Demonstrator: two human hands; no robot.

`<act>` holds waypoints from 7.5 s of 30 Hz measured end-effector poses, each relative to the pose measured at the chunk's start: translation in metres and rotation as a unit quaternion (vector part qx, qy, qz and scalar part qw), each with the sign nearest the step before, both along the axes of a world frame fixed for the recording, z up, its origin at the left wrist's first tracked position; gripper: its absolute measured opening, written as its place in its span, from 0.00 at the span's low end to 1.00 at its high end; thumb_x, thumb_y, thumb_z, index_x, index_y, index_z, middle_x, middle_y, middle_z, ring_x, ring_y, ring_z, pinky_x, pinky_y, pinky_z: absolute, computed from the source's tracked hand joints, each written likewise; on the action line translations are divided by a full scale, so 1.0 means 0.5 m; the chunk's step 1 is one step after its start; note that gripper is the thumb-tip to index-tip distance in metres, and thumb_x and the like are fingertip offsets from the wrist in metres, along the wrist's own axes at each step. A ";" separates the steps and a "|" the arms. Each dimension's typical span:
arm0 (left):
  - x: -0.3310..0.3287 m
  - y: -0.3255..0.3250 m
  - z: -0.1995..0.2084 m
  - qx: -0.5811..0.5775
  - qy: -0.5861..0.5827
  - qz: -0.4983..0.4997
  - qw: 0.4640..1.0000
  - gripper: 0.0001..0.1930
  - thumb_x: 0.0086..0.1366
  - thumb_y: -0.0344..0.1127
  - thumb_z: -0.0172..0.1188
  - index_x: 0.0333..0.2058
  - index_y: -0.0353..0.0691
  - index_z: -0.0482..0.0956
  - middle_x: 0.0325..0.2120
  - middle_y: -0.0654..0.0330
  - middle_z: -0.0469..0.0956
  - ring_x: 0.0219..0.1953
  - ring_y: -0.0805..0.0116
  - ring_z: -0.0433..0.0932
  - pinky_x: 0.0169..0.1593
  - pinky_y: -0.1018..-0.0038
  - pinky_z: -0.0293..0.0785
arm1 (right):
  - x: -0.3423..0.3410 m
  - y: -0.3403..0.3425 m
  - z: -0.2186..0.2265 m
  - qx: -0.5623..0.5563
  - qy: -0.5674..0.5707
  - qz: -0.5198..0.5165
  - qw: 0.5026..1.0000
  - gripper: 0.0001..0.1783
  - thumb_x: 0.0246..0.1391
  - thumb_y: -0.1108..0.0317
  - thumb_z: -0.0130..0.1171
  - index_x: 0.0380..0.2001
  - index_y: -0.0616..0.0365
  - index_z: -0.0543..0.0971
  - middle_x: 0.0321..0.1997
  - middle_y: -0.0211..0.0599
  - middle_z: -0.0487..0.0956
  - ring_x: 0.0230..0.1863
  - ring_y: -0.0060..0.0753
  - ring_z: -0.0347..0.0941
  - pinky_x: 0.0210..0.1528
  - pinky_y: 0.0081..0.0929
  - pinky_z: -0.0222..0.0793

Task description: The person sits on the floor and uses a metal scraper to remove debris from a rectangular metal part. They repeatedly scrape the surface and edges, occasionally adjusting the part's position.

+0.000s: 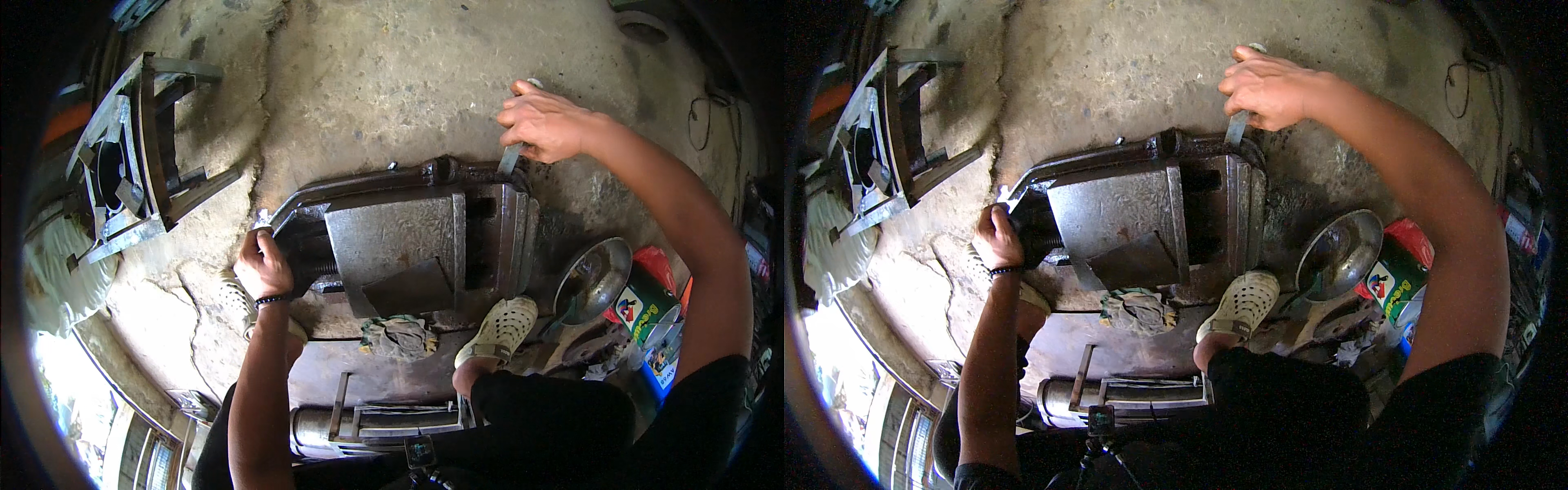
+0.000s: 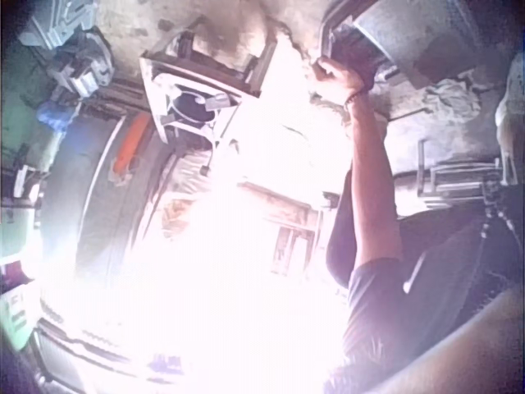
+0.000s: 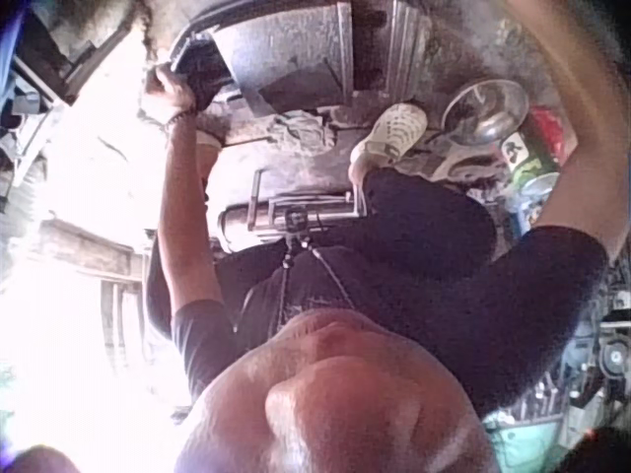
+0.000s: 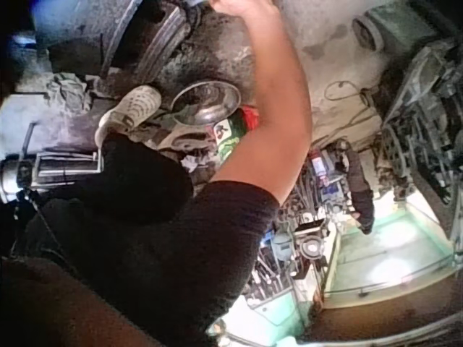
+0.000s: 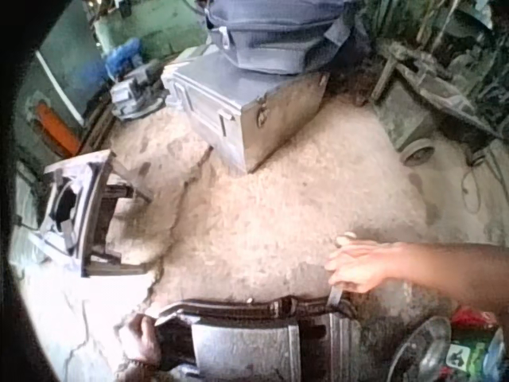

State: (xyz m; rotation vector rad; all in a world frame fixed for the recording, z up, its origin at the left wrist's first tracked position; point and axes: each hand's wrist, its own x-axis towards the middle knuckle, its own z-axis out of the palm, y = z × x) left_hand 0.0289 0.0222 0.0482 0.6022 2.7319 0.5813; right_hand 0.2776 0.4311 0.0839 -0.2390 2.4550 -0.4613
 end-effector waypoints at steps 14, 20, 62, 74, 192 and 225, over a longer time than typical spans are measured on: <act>-0.007 -0.016 -0.020 0.014 -0.016 0.000 1.000 0.20 0.66 0.43 0.46 0.34 0.37 0.85 0.27 0.45 0.82 0.30 0.46 0.81 0.40 0.58 0.75 | 0.053 -0.028 0.055 0.121 0.096 -0.078 0.985 0.16 0.52 0.69 0.62 0.46 0.50 0.84 0.40 0.31 0.77 0.50 0.31 0.73 0.58 0.34 0.60; -0.009 -0.020 -0.027 0.021 -0.017 0.009 1.000 0.21 0.66 0.45 0.46 0.34 0.37 0.85 0.28 0.45 0.82 0.32 0.47 0.82 0.42 0.59 0.75 | 0.065 -0.063 0.059 0.176 0.105 -0.009 0.979 0.14 0.53 0.69 0.55 0.41 0.52 0.85 0.38 0.31 0.79 0.48 0.30 0.73 0.56 0.30 0.59; 0.000 0.005 0.007 0.001 -0.011 0.001 1.000 0.17 0.65 0.42 0.49 0.33 0.36 0.82 0.24 0.45 0.80 0.27 0.47 0.80 0.34 0.59 0.74 | -0.043 -0.016 0.016 -0.024 -0.095 -0.047 0.994 0.20 0.48 0.77 0.62 0.46 0.48 0.85 0.38 0.32 0.78 0.51 0.32 0.72 0.60 0.33 0.57; 0.003 0.004 0.009 -0.011 -0.004 0.001 1.000 0.19 0.67 0.44 0.47 0.35 0.39 0.85 0.26 0.46 0.81 0.29 0.48 0.81 0.37 0.59 0.75 | 0.027 -0.099 0.055 0.180 0.116 0.007 0.977 0.12 0.50 0.68 0.56 0.37 0.51 0.84 0.36 0.28 0.77 0.46 0.30 0.72 0.55 0.30 0.59; 0.002 0.001 0.008 0.002 0.009 -0.019 1.000 0.17 0.66 0.41 0.48 0.34 0.36 0.82 0.27 0.42 0.80 0.31 0.43 0.81 0.37 0.56 0.75 | -0.049 -0.160 0.028 0.215 0.069 0.027 0.974 0.08 0.49 0.67 0.57 0.27 0.53 0.85 0.33 0.32 0.81 0.44 0.34 0.75 0.56 0.35 0.61; 0.002 0.003 0.008 -0.018 -0.009 -0.005 1.000 0.21 0.68 0.45 0.46 0.35 0.37 0.85 0.28 0.46 0.82 0.32 0.47 0.81 0.41 0.57 0.75 | -0.031 -0.128 0.074 0.092 -0.218 -0.219 0.946 0.16 0.57 0.67 0.55 0.48 0.54 0.82 0.53 0.45 0.78 0.57 0.49 0.73 0.58 0.47 0.68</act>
